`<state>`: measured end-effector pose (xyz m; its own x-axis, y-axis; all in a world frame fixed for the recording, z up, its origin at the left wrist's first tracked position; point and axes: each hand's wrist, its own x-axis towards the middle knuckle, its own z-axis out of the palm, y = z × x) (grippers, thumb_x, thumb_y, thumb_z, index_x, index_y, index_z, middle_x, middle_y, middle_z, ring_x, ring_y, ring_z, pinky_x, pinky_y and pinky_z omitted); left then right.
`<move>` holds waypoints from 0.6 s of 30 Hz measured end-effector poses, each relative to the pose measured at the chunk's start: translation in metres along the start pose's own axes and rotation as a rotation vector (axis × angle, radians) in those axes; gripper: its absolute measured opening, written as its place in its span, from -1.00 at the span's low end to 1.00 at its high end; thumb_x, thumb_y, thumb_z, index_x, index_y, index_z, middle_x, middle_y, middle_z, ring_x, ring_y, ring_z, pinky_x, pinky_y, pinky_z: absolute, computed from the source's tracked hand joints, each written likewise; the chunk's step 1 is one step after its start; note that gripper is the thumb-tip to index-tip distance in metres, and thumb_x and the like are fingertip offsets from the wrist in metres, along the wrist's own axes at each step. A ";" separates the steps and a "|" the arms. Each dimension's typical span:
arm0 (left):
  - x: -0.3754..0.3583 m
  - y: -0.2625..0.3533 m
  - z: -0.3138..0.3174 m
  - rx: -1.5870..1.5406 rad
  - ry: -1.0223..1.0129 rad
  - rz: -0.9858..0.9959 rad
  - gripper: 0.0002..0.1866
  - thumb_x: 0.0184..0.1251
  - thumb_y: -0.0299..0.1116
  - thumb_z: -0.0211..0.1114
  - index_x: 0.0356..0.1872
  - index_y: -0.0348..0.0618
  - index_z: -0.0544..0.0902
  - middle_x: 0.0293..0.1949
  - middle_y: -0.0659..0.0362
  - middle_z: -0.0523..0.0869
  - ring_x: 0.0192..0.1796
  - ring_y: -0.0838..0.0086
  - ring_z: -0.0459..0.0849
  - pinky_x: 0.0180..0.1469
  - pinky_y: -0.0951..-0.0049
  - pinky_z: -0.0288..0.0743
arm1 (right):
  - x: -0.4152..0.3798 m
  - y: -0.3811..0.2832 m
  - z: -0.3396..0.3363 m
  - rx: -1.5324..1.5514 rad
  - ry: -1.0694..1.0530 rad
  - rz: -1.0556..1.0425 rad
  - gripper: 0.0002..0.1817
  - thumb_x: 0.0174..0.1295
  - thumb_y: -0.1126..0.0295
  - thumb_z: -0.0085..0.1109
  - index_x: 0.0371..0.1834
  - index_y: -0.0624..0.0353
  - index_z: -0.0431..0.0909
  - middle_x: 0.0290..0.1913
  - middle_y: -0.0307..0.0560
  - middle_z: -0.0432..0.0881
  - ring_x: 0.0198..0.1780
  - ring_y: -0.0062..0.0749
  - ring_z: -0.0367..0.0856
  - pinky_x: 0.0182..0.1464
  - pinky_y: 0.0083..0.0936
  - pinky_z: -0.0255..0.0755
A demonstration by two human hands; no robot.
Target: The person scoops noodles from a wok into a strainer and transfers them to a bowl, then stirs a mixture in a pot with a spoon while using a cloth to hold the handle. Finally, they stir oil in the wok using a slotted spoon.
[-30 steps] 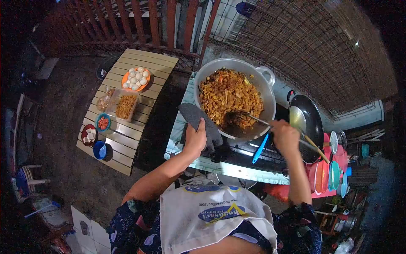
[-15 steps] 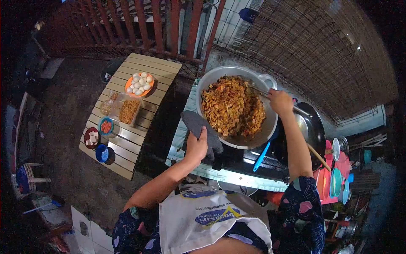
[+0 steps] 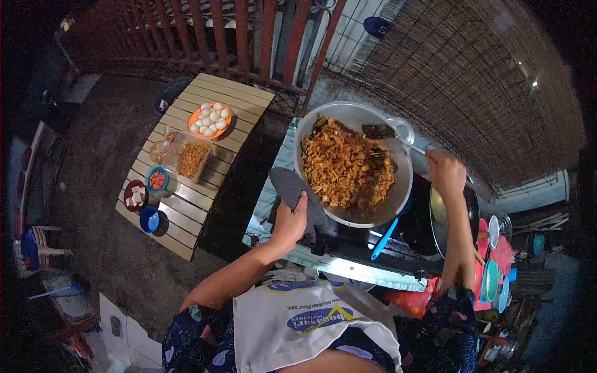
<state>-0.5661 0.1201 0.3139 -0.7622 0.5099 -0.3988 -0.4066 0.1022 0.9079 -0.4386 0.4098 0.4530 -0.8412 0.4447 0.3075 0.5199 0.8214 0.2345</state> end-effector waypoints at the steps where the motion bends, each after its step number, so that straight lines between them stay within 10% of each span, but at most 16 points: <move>1: -0.002 0.000 0.000 -0.001 0.008 -0.001 -0.62 0.33 -0.21 0.00 -0.02 -0.35 0.37 -0.10 -0.04 0.52 -0.03 0.22 0.48 0.01 0.35 0.29 | 0.017 0.002 0.003 -0.044 -0.097 0.149 -0.79 0.07 0.25 0.08 -0.23 -0.09 0.61 -0.35 -0.07 0.63 -0.29 -0.18 0.61 -0.27 -0.36 0.47; 10: -0.003 0.003 -0.003 0.126 0.045 0.109 -0.59 0.31 -0.19 0.03 -0.02 -0.36 0.34 -0.14 -0.03 0.52 -0.07 0.24 0.49 0.00 0.35 0.30 | 0.115 -0.034 0.066 0.179 -0.130 -0.447 -0.75 0.03 0.26 0.07 -0.19 -0.16 0.59 -0.27 -0.13 0.62 -0.26 -0.18 0.59 -0.28 -0.31 0.48; 18: 0.000 -0.006 0.000 0.012 0.038 0.115 -0.56 0.32 -0.20 0.02 0.06 -0.34 0.26 -0.11 -0.02 0.52 -0.04 0.24 0.48 0.04 0.35 0.29 | 0.018 -0.001 0.011 0.120 0.122 -0.486 -0.65 -0.12 0.51 0.06 -0.22 -0.09 0.60 -0.32 -0.20 0.61 -0.35 -0.26 0.58 -0.33 -0.33 0.47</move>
<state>-0.5638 0.1197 0.3080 -0.8220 0.4865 -0.2959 -0.3091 0.0551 0.9494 -0.4557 0.4208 0.4485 -0.9543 -0.0375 0.2966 0.0468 0.9611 0.2722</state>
